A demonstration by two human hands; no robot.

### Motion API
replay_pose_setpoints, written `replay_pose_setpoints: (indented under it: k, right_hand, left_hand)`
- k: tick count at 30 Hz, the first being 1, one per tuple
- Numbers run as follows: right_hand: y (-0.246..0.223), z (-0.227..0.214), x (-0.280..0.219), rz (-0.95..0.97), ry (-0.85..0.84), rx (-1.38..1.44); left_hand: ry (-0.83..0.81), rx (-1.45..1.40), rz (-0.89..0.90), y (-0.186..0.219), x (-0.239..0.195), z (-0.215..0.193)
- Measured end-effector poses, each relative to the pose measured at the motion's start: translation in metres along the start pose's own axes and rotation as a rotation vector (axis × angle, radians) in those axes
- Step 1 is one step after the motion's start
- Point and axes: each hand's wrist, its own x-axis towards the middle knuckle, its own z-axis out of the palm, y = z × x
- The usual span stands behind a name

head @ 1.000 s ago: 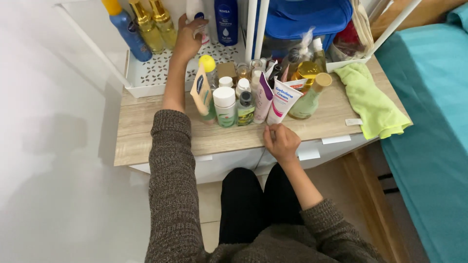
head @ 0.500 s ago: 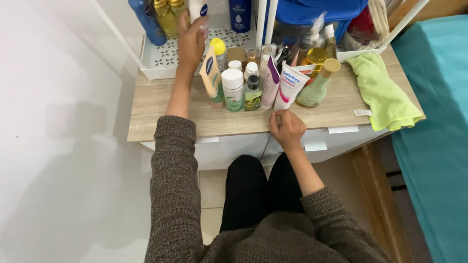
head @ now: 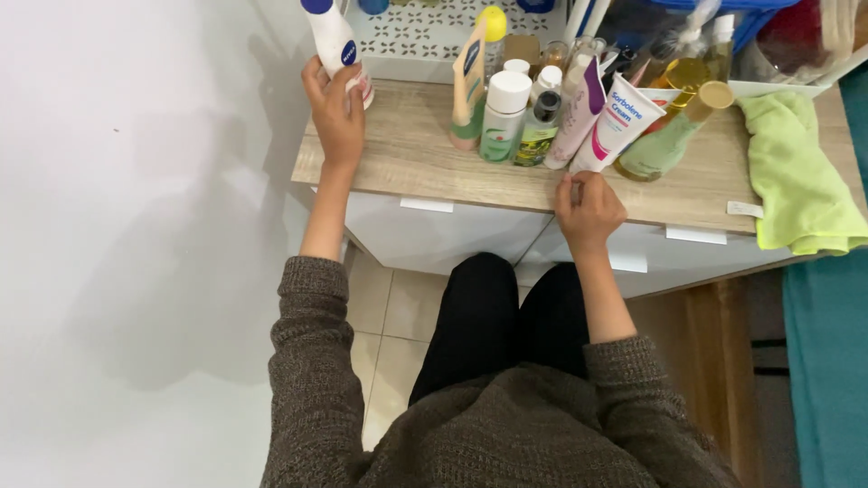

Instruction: Organizing various skincare and cosmetic products on a storage shelf.

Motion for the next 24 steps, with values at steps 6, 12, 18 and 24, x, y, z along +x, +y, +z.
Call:
replay_pose_setpoints:
  k: [6,12,18,24]
  right_hand:
    - [-0.004,-0.002,0.001,0.010,-0.008,0.014]
    - [-0.004,-0.003,0.000,-0.010,-0.025,-0.010]
    - [-0.005,-0.004,0.002,0.022,-0.031,0.006]
    - [-0.004,-0.005,0.002,-0.016,-0.009,-0.012]
  left_hand:
    - [0.079,0.033,-0.190,-0.041,-0.005,0.014]
    - [0.089,0.217,-0.209,-0.056,-0.008,0.015]
    - [0.212,0.419,-0.020,-0.014,0.001,0.016]
    - [-0.087,-0.098,-0.065,0.003,0.002,0.043]
